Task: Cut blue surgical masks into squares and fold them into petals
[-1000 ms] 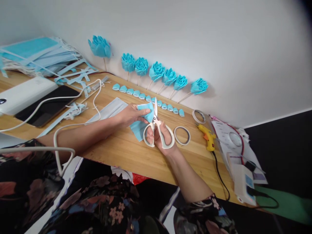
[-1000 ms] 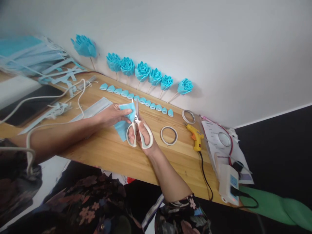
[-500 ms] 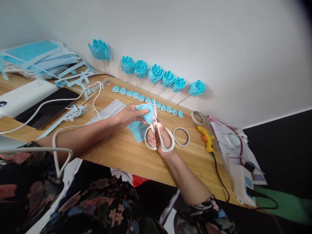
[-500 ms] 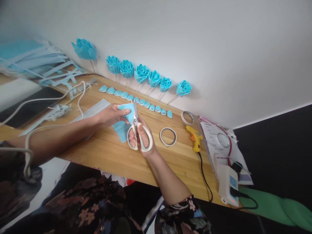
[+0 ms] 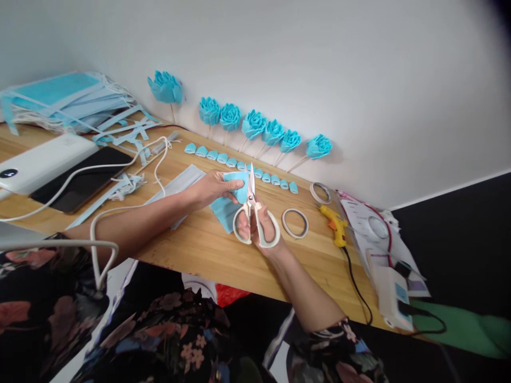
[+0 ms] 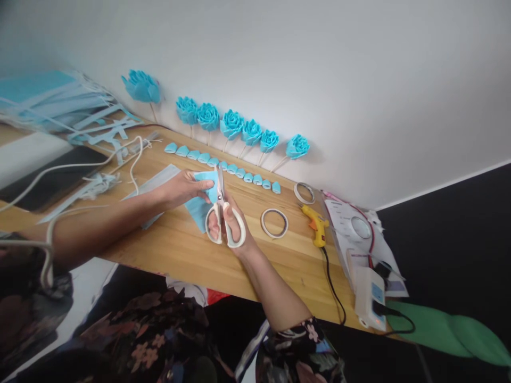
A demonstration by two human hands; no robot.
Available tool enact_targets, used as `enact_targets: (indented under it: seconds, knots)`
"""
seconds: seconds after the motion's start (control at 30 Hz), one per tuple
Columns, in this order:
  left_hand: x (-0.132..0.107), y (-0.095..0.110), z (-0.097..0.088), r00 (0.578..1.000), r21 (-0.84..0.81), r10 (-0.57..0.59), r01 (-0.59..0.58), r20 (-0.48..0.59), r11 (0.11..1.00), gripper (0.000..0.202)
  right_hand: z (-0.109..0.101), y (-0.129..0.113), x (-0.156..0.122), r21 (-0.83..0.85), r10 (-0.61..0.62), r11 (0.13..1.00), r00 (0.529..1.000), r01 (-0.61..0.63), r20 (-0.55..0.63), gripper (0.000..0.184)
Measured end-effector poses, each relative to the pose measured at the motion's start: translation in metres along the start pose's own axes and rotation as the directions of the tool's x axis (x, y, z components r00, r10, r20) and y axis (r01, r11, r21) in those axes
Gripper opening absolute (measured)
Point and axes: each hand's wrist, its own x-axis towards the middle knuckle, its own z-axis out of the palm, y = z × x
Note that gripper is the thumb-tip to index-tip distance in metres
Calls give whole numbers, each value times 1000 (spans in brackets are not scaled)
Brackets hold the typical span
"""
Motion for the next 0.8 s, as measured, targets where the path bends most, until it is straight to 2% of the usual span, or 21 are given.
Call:
enact_targets:
  seconds: [0.1,0.2,0.37,0.5,0.57,0.63,0.67,0.73,0.8]
  knots:
    - [-5,5,7,1000,81,-4,4,-1,997,24,-1,0,2,9,-7,1000,1000,7,-14,59]
    - [-8,7,11,1000,87,7,-5,-22,996,23,-4,0,4,-8,-30,1000,999,30,-43,61]
    - [-1,-2,3,998,54,10,-6,-64,999,27,-3,-4,6,-42,-59,998,996,57,-69,62]
    - [5,-8,-6,991,33,6,-2,-134,999,32,-14,-23,-3,-209,-121,975,964,72,-235,68]
    - [5,-7,-6,987,31,9,-4,-158,1000,29,-29,-39,-19,-359,-132,933,924,-7,-360,73]
    - [4,-5,-5,986,51,11,-2,-163,999,26,-49,-54,-44,-502,-158,859,877,-105,-454,76]
    - [3,-3,-4,987,61,18,-8,-162,998,25,-59,-60,-60,-598,-204,788,855,-146,-477,72]
    - [1,0,-1,988,77,35,-24,-153,997,24,-77,-68,-95,-778,-340,561,779,-281,-526,57]
    - [-1,2,1,989,86,44,-32,-140,996,24,-88,-69,-127,-837,-421,258,723,-483,-547,43]
